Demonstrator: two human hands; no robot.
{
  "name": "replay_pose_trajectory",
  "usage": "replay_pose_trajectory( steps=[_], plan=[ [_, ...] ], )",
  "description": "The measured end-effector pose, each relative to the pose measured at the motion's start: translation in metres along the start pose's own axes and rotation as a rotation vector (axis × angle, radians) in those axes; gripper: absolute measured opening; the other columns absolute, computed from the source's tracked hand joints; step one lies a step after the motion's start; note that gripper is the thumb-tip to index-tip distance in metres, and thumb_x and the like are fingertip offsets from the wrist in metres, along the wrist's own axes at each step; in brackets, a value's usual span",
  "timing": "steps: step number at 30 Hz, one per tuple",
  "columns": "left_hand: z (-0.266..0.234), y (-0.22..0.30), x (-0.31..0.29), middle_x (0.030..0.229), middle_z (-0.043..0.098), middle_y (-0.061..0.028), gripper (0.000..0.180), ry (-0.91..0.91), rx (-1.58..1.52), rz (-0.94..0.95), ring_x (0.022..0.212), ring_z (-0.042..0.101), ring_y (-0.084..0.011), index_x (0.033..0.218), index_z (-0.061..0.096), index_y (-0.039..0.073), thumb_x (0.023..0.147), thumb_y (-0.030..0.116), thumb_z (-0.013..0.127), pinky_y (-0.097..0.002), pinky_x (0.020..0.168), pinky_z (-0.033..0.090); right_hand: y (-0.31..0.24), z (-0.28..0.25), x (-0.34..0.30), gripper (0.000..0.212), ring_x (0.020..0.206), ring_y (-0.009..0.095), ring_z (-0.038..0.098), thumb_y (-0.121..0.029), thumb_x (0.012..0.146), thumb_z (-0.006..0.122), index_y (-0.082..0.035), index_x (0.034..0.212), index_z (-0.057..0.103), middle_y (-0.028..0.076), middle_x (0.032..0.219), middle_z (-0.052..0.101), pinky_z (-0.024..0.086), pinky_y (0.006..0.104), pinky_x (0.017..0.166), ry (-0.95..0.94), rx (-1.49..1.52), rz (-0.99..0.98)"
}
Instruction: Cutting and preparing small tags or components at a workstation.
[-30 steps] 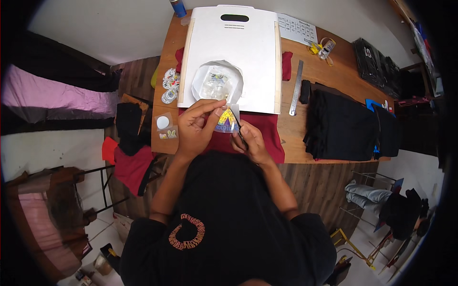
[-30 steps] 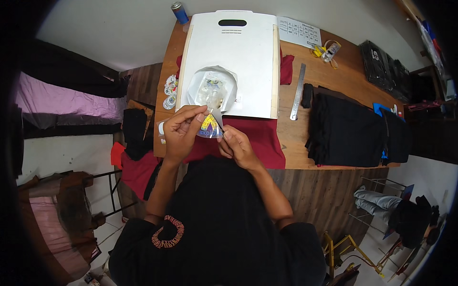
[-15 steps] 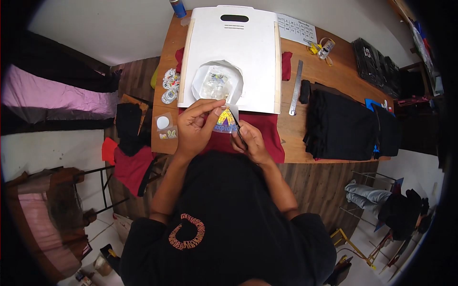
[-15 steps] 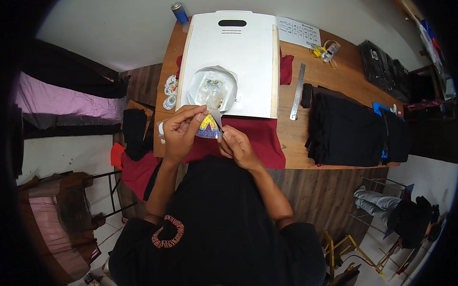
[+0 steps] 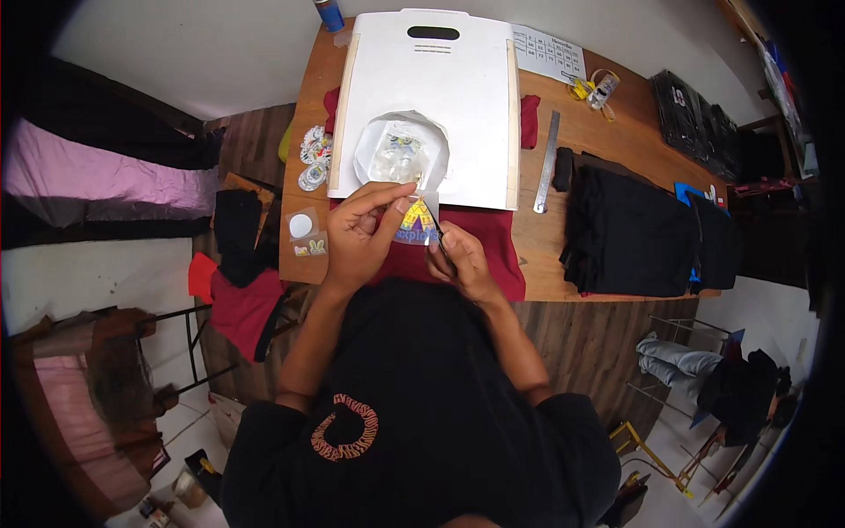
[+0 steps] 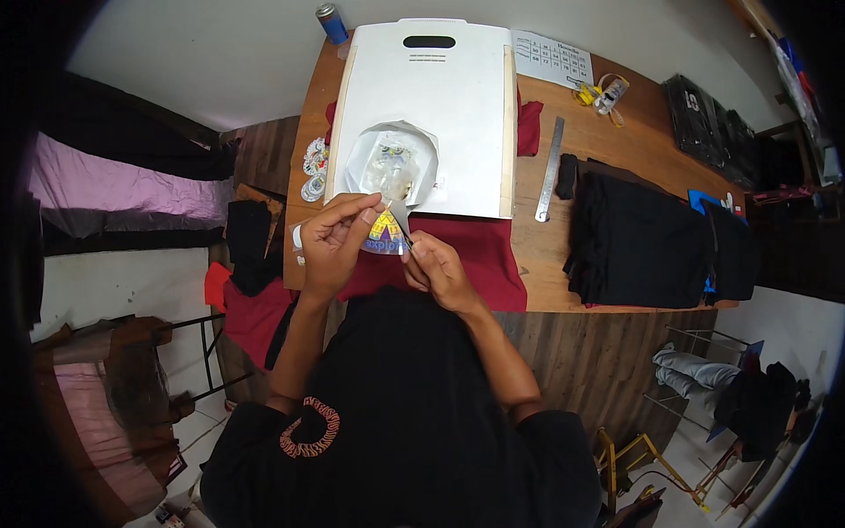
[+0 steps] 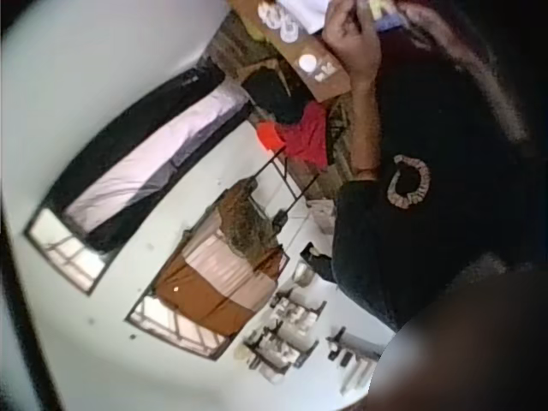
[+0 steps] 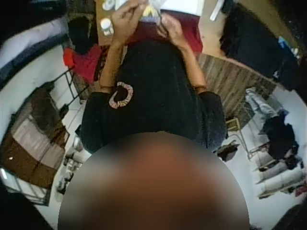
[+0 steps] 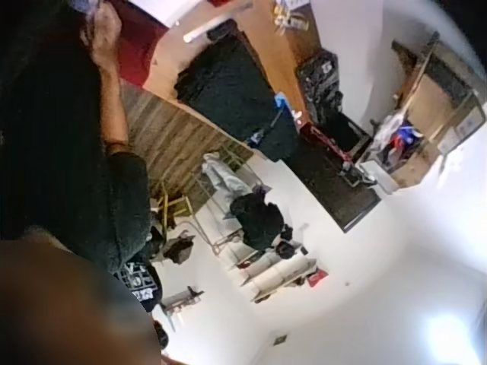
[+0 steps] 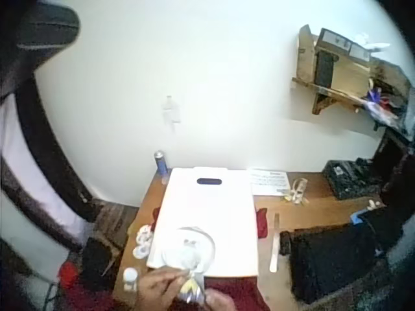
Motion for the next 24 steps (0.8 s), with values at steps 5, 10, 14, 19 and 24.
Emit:
replay_pose_trajectory(
  steps=[5,10,14,19,24],
  plan=[
    [0.001,-0.003,-0.001,0.106,0.062,-0.0129,0.022,-0.005,-0.005,-0.01,0.094,0.062,-0.0136,0.11,0.063,-0.008,0.089,-0.007,0.058,-0.0226,0.082,0.05,0.004,-0.003,0.001,0.037,0.044,0.007,0.03,-0.036,0.1,0.039,-0.001,0.095,0.049,-0.002,0.054,0.033,0.027,0.0213,0.044,0.012,0.033,-0.014],
    [0.004,-0.003,-0.002,0.105,0.062,-0.014,0.022,0.017,-0.059,0.0,0.089,0.064,-0.0141,0.109,0.063,-0.009,0.087,-0.008,0.061,-0.0227,0.077,0.054,0.004,0.0,0.0,0.038,0.044,0.008,0.031,-0.038,0.1,0.039,-0.001,0.097,0.05,-0.002,0.053,0.033,0.027,0.0211,0.044,0.026,0.038,-0.048],
    [0.004,-0.004,-0.003,0.104,0.063,-0.0143,0.022,0.019,-0.037,0.013,0.087,0.065,-0.0142,0.108,0.063,-0.01,0.086,-0.008,0.061,-0.0229,0.076,0.055,0.001,0.005,0.002,0.04,0.044,0.008,0.032,-0.039,0.1,0.039,0.0,0.097,0.049,-0.002,0.053,0.034,0.028,0.0209,0.044,0.027,0.058,-0.063],
    [0.005,-0.003,-0.004,0.102,0.063,-0.0143,0.022,0.017,0.011,0.023,0.086,0.065,-0.0142,0.107,0.064,-0.009,0.085,-0.008,0.062,-0.0224,0.076,0.055,-0.002,0.008,0.004,0.043,0.044,0.008,0.033,-0.04,0.099,0.038,0.001,0.1,0.049,-0.002,0.053,0.034,0.028,0.0208,0.044,0.033,0.061,-0.082],
    [0.005,-0.002,-0.006,0.101,0.064,-0.0144,0.021,0.029,0.012,0.01,0.086,0.065,-0.0146,0.106,0.065,-0.008,0.085,-0.008,0.063,-0.0225,0.076,0.054,-0.005,0.012,0.006,0.046,0.044,0.008,0.033,-0.041,0.099,0.037,0.002,0.106,0.048,-0.002,0.052,0.034,0.027,0.0206,0.044,0.04,0.064,-0.074]
  ],
)
Point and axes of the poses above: each hand's wrist, its own x-axis towards the middle knuckle, its own z-axis out of the palm, y = z × x, the point moved 5 cm from there along x, towards the middle knuckle
